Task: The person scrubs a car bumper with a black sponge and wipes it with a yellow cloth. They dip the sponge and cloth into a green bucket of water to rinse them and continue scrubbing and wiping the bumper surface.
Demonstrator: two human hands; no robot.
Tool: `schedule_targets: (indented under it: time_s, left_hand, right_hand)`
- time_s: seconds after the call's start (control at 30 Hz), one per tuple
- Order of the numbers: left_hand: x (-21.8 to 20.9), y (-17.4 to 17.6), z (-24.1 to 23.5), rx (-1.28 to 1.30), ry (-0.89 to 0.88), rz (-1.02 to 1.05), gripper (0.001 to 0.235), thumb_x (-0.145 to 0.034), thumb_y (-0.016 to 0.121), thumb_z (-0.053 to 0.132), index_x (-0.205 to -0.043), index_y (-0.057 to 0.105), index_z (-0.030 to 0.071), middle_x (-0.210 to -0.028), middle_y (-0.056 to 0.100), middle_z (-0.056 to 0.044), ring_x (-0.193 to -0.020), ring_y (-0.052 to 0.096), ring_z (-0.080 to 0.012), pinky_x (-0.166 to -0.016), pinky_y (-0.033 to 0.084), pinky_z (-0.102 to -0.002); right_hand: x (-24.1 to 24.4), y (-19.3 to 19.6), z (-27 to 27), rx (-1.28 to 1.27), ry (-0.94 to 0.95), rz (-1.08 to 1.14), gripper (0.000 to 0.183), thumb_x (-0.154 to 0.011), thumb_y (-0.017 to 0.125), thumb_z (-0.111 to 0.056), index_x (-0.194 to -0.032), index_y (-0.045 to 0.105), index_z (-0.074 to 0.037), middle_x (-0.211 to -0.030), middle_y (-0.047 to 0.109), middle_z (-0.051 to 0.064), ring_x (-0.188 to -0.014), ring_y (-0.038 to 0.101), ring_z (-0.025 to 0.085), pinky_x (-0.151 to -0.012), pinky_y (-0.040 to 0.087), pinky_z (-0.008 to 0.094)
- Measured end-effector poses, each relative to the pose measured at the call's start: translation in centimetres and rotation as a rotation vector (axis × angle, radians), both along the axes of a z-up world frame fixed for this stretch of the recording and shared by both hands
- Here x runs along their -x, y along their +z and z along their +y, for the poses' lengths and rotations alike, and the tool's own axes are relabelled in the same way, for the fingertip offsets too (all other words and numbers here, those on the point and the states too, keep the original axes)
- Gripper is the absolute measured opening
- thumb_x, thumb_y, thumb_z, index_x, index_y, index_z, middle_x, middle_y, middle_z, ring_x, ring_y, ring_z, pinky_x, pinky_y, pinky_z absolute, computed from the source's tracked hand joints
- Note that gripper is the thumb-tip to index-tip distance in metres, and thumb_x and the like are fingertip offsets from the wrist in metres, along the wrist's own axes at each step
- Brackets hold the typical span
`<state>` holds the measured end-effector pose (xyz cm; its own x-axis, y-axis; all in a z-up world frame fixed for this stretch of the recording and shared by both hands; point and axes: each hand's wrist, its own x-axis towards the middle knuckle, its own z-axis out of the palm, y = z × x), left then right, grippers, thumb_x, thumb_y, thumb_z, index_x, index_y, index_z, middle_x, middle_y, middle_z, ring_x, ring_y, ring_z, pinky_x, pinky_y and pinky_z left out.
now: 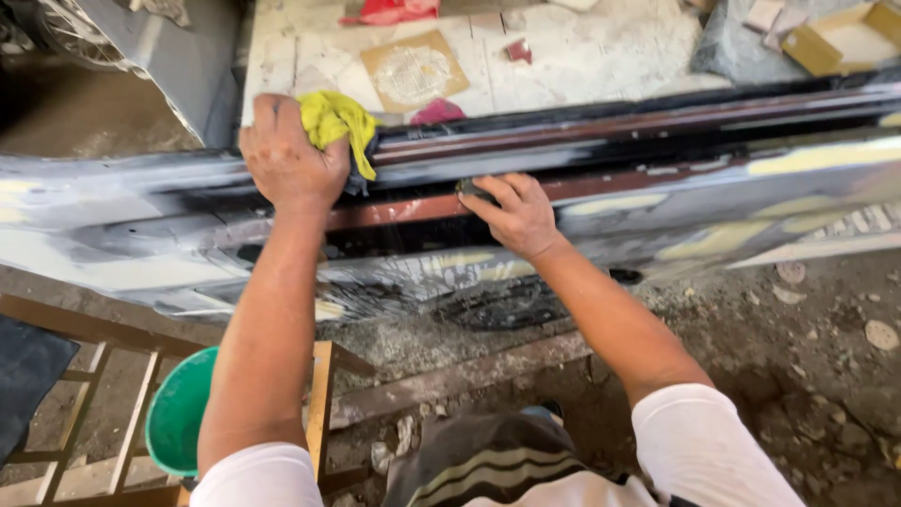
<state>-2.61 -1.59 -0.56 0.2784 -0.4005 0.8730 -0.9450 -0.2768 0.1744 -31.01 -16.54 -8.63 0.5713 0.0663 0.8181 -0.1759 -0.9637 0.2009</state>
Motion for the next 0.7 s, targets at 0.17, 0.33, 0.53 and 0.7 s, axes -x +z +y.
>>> schedule_targets:
  time_s: [0.17, 0.33, 0.53, 0.7]
  left_hand:
    - [-0.3, 0.2, 0.1, -0.006, -0.01, -0.021, 0.037, -0.083, 0.079, 0.032, -0.106, 0.063, 0.006, -0.115, 0.059, -0.013, -0.098, 0.057, -0.0358, -0.082, 0.043, -0.046]
    - [-0.3, -0.3, 0.0, -0.015, -0.018, -0.028, 0.036, -0.081, 0.077, 0.03, -0.106, 0.064, 0.007, -0.115, 0.059, -0.012, -0.099, 0.057, -0.0355, -0.083, 0.043, -0.046]
    - [-0.3, -0.1, -0.2, 0.006, -0.002, -0.029, 0.036, -0.083, 0.077, 0.031, -0.106, 0.064, 0.007, -0.115, 0.059, -0.012, -0.097, 0.057, -0.0354, -0.082, 0.043, -0.046]
    - [-0.4, -0.3, -0.1, 0.012, -0.017, -0.037, 0.037, -0.082, 0.077, 0.033, -0.106, 0.064, 0.008, -0.114, 0.059, -0.012, -0.097, 0.058, -0.0349, -0.08, 0.042, -0.046]
  right_hand:
    - [2.6, 1.2, -1.2, 0.005, -0.003, 0.037, 0.035, -0.081, 0.076, -0.005, -0.114, 0.076, -0.018, -0.129, 0.063, 0.003, -0.111, 0.057, 0.027, -0.092, 0.053, 0.04]
    - [3.7, -0.7, -0.5, -0.17, -0.032, 0.029, 0.03, -0.082, 0.074, -0.001, -0.111, 0.073, -0.009, -0.131, 0.066, 0.006, -0.118, 0.062, 0.032, -0.099, 0.056, 0.041]
    - [2.3, -2.0, 0.9, -0.528, -0.135, -0.376, 0.031, -0.09, 0.084, -0.025, -0.109, 0.069, -0.007, -0.125, 0.056, 0.018, -0.106, 0.058, 0.032, -0.09, 0.051, 0.041]
    - [2.2, -1.2, 1.8, -0.619, -0.379, -0.272, 0.039, -0.089, 0.082, -0.039, -0.11, 0.067, -0.01, -0.119, 0.063, 0.009, -0.11, 0.058, 0.032, -0.093, 0.037, 0.047]
